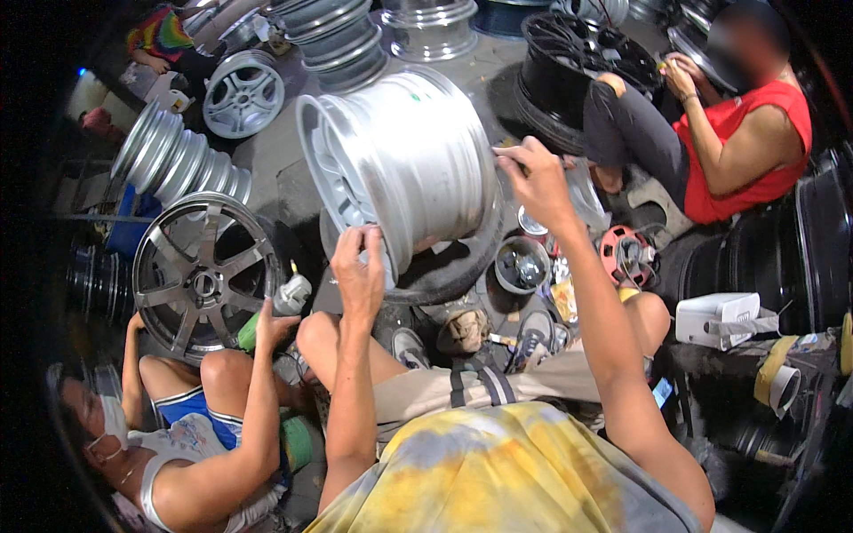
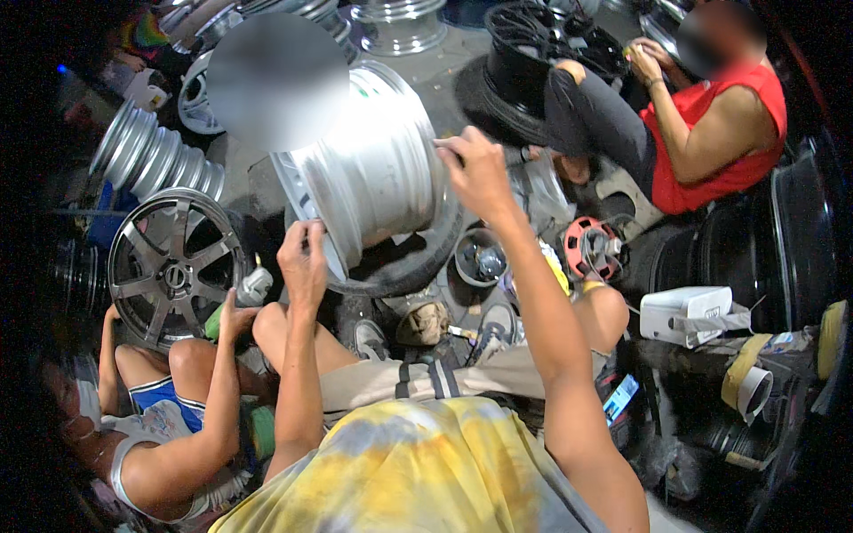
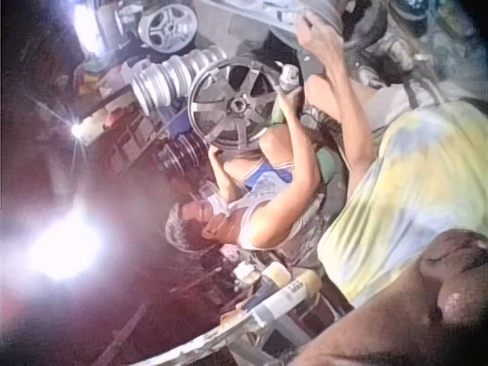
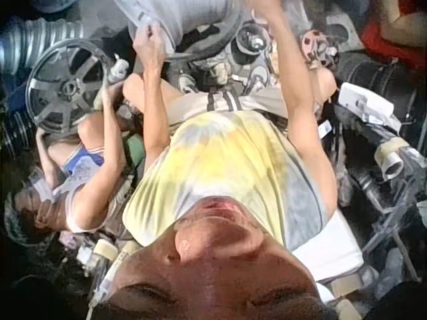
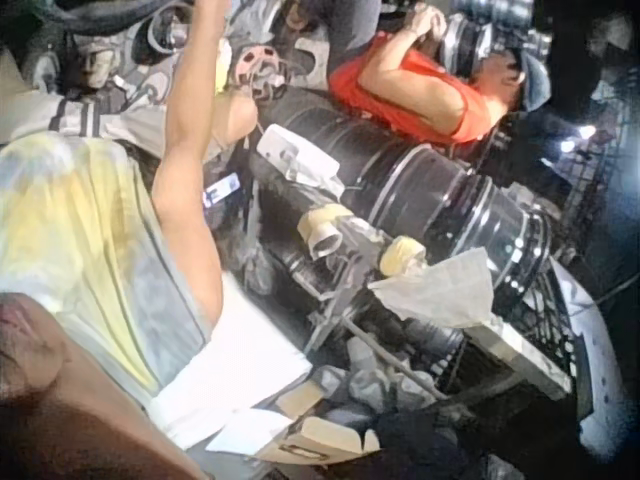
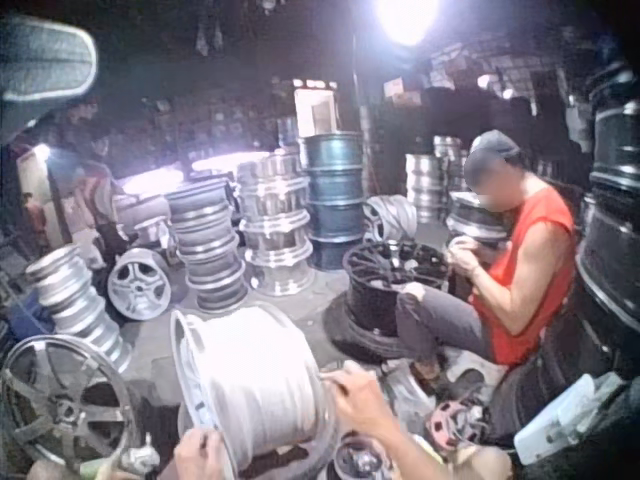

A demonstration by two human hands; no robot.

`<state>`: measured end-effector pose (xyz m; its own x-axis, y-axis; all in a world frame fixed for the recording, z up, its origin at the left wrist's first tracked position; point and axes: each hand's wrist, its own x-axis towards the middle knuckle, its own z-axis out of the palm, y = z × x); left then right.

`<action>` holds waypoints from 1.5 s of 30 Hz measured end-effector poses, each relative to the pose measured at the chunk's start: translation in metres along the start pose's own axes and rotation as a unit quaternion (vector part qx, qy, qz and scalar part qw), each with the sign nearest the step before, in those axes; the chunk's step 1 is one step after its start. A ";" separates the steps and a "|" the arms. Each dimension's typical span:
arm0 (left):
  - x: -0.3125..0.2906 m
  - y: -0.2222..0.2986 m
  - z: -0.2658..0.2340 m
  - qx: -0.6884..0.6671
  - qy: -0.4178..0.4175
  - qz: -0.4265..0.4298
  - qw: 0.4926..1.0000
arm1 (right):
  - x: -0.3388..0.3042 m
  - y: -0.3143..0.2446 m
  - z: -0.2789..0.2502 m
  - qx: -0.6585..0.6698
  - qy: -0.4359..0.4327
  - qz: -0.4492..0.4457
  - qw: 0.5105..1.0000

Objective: The person applies a filler paste to a silver wheel rim using a putty knife, smoothing it over the surface. They then use a sanding block to smooth the rim's surface. The person also adjusts their head-mounted camera strap.

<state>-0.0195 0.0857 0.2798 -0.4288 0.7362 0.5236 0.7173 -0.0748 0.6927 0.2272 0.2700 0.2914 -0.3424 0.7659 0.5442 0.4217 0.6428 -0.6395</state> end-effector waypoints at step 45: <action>-0.069 0.023 -0.013 -0.249 -0.396 -0.130 0.874 | 0.036 -0.040 0.126 -0.051 -0.058 -0.225 0.971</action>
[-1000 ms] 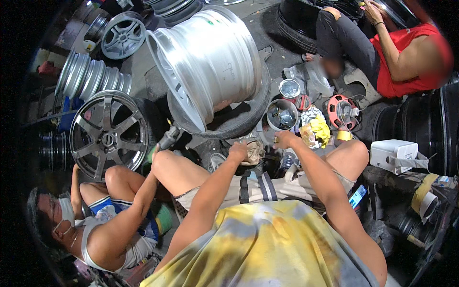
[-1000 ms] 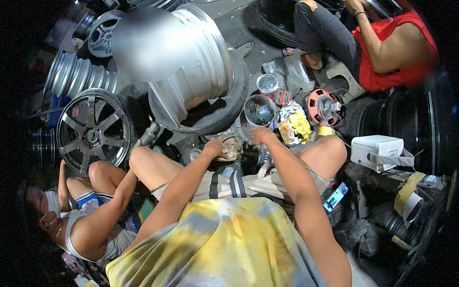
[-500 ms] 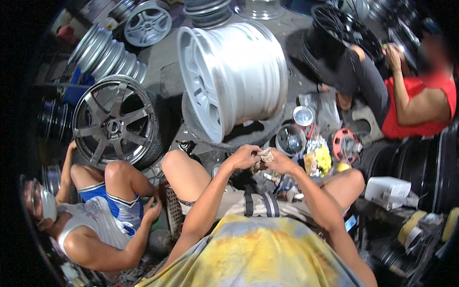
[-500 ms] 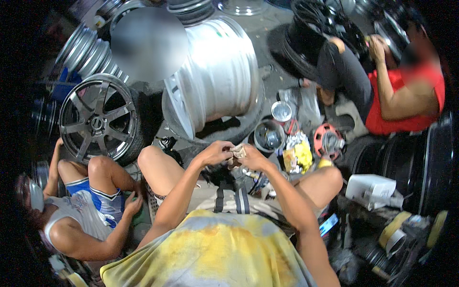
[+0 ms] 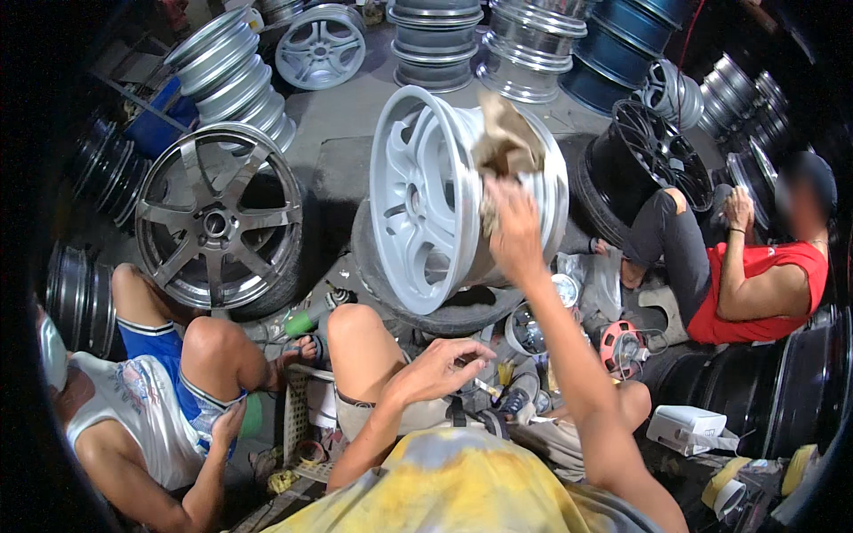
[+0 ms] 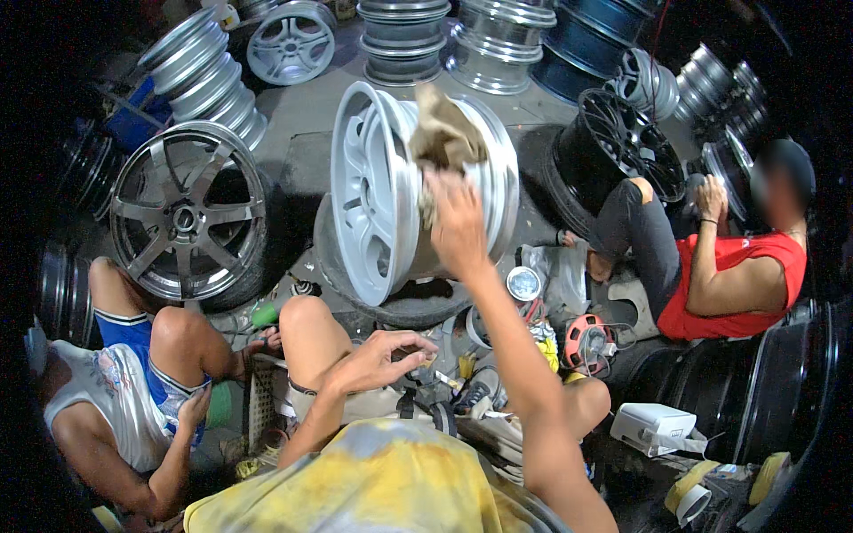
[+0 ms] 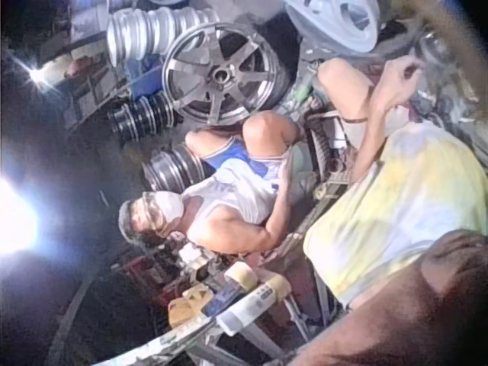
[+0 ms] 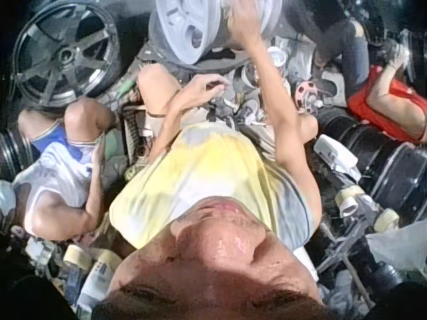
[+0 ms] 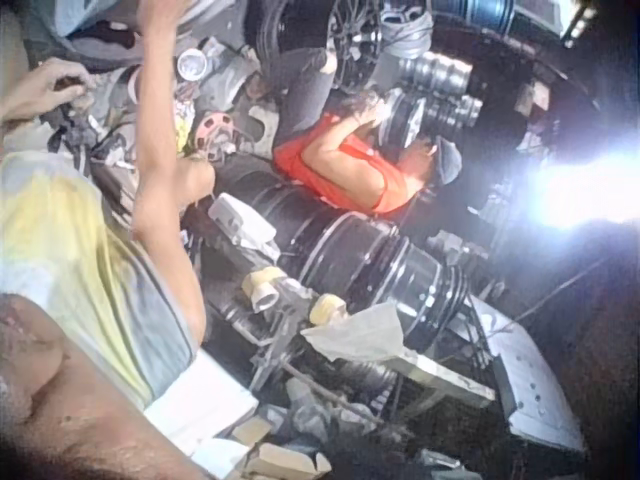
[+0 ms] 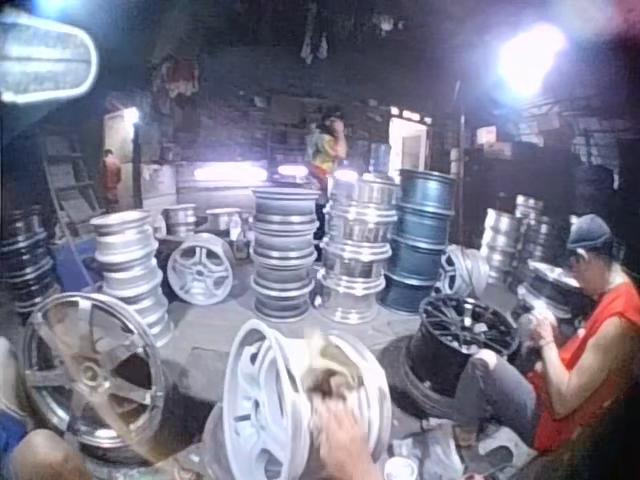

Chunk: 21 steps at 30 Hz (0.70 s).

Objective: The person applies a filler paste to a silver wheel rim using a putty knife, smoothing it over the surface. They then use a sanding block to smooth the rim's surface. The person also adjusts their head-mounted camera strap.

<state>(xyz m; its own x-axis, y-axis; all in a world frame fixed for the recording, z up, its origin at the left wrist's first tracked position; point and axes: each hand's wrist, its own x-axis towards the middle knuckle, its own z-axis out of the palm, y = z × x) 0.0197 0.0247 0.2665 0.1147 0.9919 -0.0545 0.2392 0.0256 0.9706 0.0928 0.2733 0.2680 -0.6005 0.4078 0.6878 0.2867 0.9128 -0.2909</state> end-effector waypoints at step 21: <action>0.009 0.044 -0.005 0.035 0.003 0.075 0.997 | -0.247 -0.083 -0.021 -0.004 -0.473 0.274 0.837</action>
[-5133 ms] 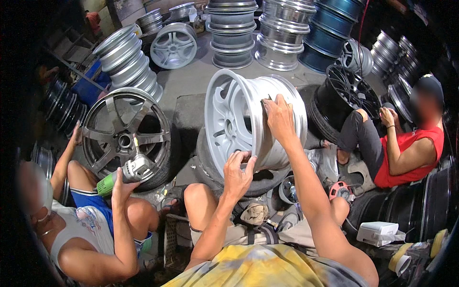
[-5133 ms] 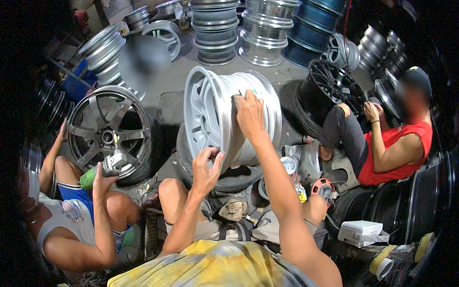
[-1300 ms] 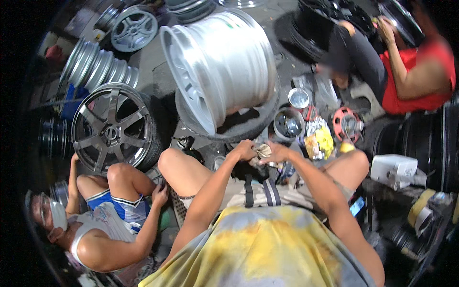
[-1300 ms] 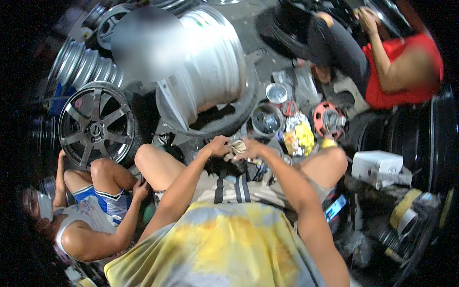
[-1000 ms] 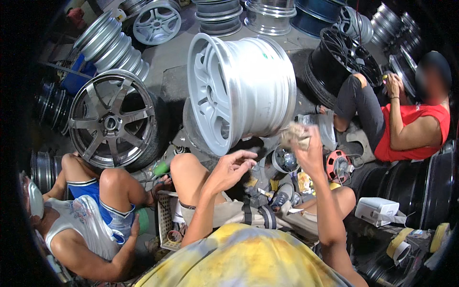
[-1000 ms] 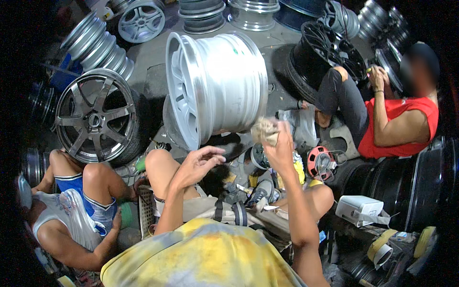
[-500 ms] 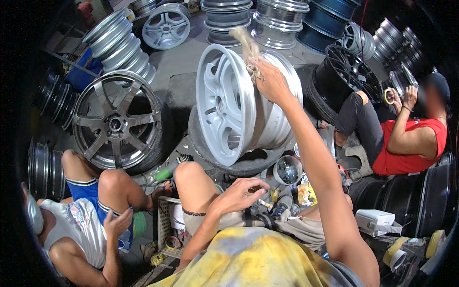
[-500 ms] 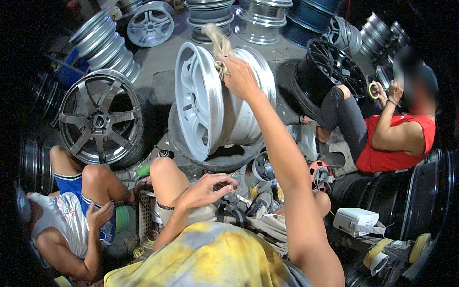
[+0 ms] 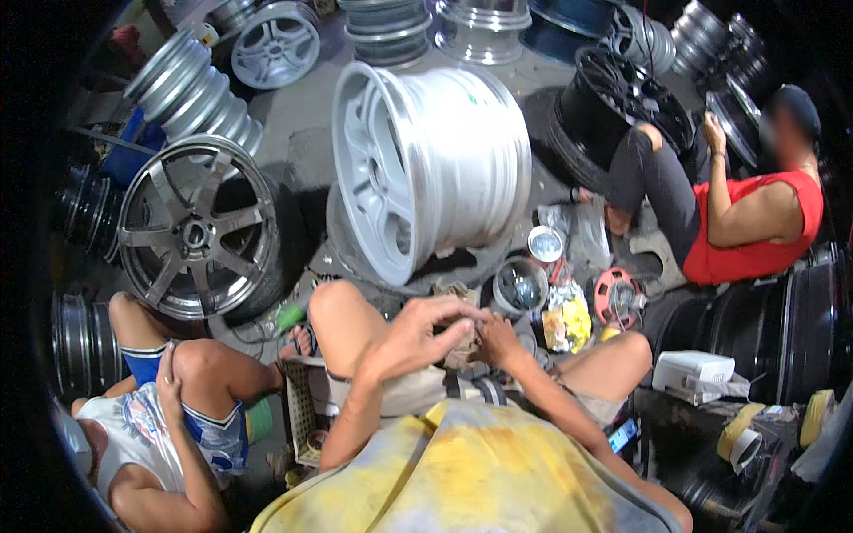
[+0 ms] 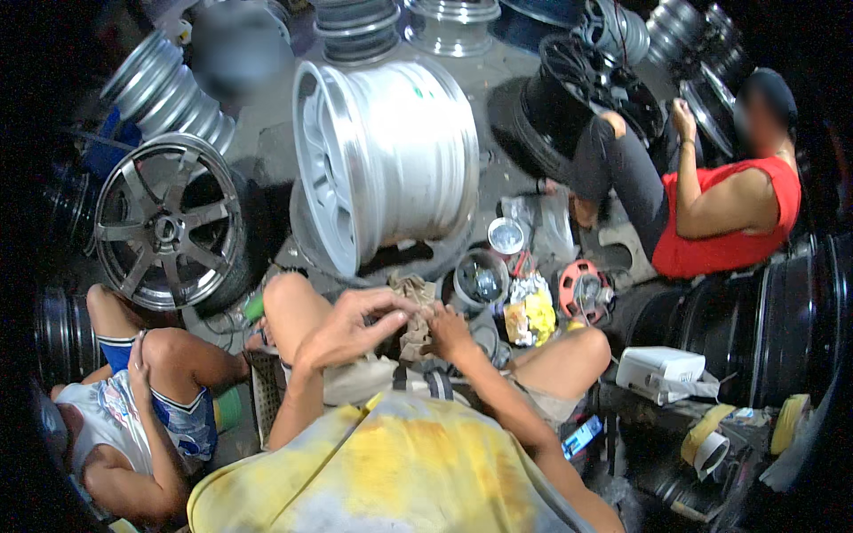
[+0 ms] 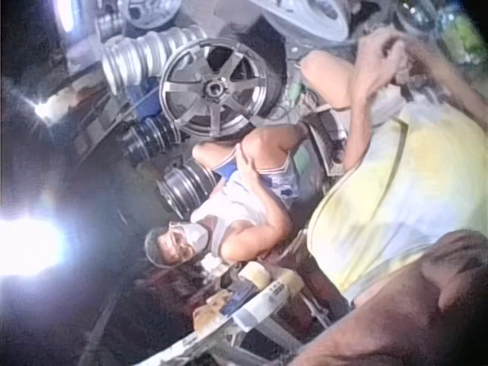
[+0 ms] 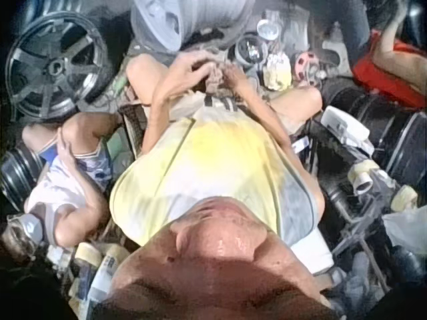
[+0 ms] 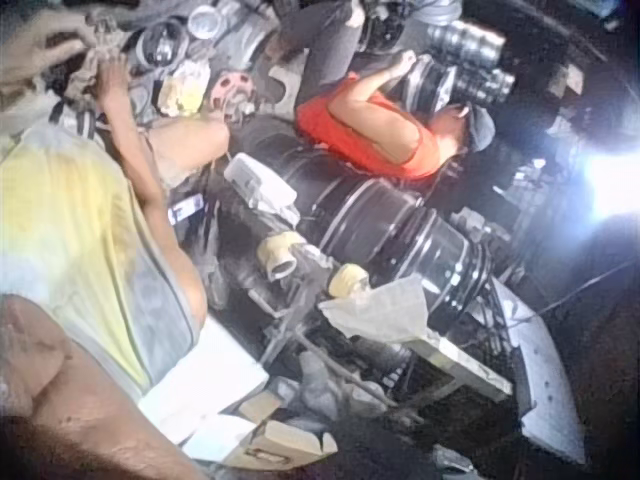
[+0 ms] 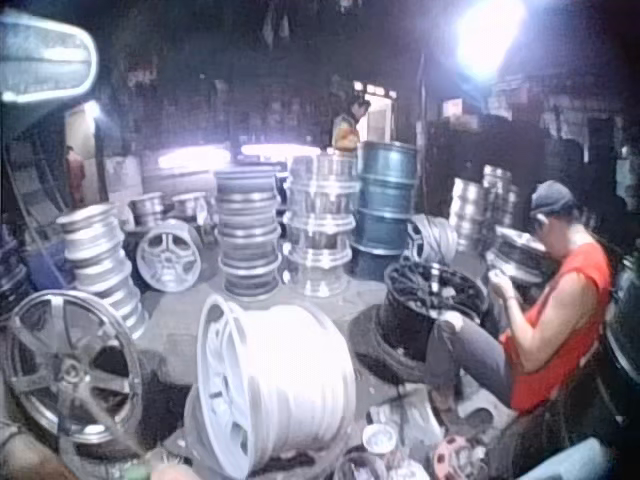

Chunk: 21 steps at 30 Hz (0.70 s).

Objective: The person applies a filler paste to a silver wheel rim using a putty knife, smoothing it over the surface. They then use a sanding block to smooth the rim's surface. The person also adjusts their head-mounted camera strap.

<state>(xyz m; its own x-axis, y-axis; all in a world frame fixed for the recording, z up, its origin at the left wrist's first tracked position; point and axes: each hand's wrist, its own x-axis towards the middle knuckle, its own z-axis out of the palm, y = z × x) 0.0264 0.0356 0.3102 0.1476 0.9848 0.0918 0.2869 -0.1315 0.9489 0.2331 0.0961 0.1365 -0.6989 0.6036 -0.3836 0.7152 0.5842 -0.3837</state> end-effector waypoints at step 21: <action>-0.158 0.002 -0.048 0.392 -0.193 -0.358 0.825 | -0.067 -0.005 -0.082 0.183 0.062 -0.078 0.978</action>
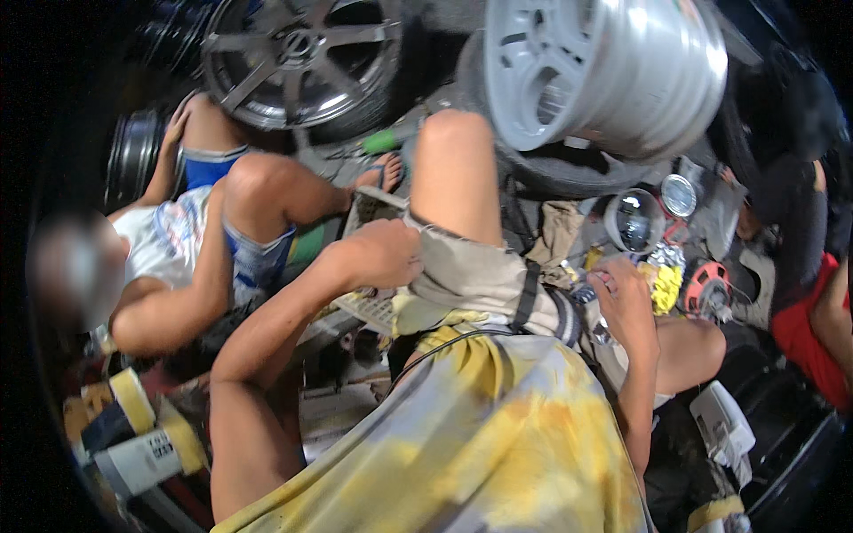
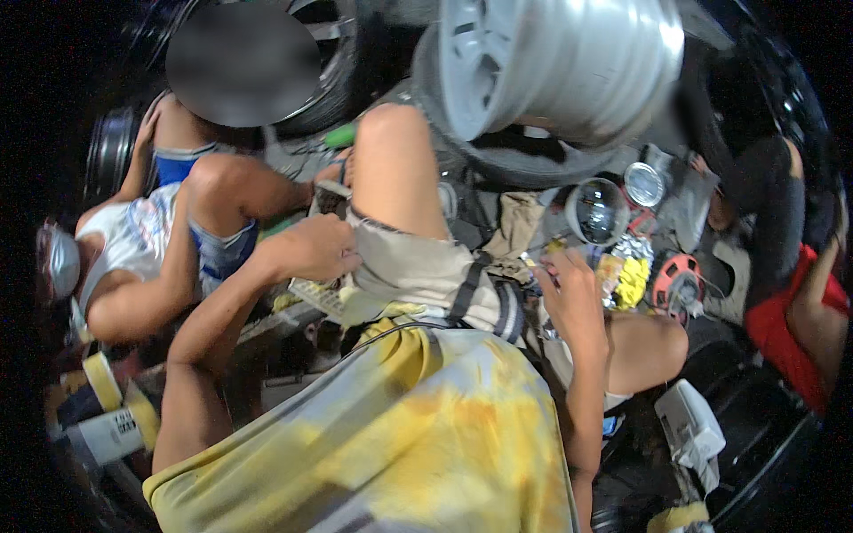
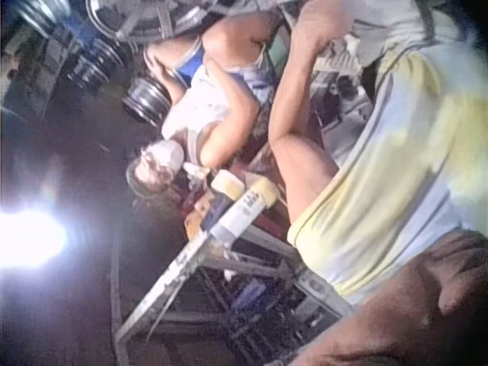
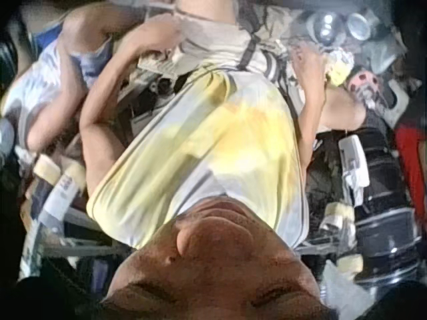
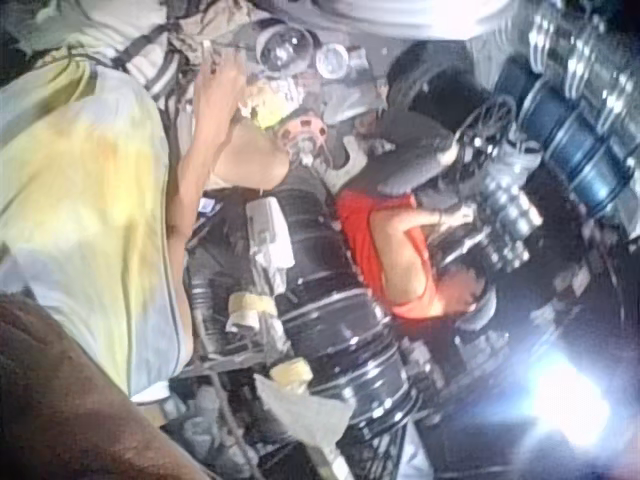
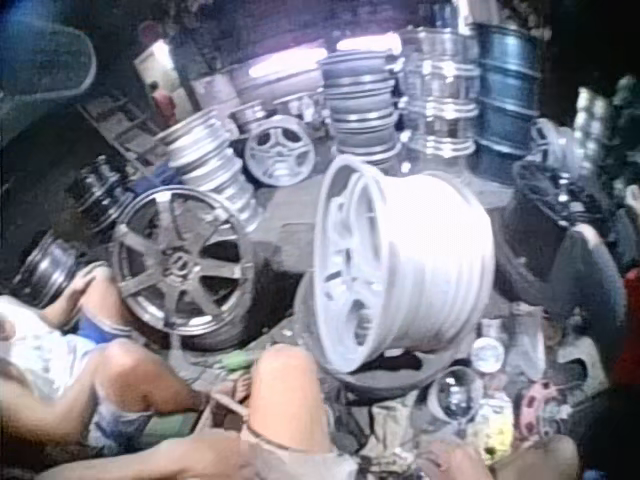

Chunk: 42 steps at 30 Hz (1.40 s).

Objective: The person applies a filler paste to a silver wheel rim using a putty knife, smoothing it over the surface. They then use a sanding block to smooth the rim's surface. The person also adjusts their head-mounted camera strap.

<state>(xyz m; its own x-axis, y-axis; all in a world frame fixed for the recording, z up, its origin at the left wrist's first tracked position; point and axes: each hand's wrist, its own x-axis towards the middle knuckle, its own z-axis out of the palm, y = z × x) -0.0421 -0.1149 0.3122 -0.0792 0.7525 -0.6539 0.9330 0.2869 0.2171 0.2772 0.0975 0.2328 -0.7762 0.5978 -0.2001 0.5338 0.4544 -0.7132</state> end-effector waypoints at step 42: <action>-0.070 0.009 0.131 -0.425 -0.579 -0.027 0.696 | -0.134 -0.079 0.025 0.180 -0.087 0.112 0.973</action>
<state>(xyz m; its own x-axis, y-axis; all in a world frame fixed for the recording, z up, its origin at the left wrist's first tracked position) 0.0180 -0.2424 0.2654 0.6883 -0.1129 -0.7166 0.3560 0.9133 0.1980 0.3305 -0.0346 0.2988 -0.7151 0.5203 -0.4668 0.5691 0.0457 -0.8210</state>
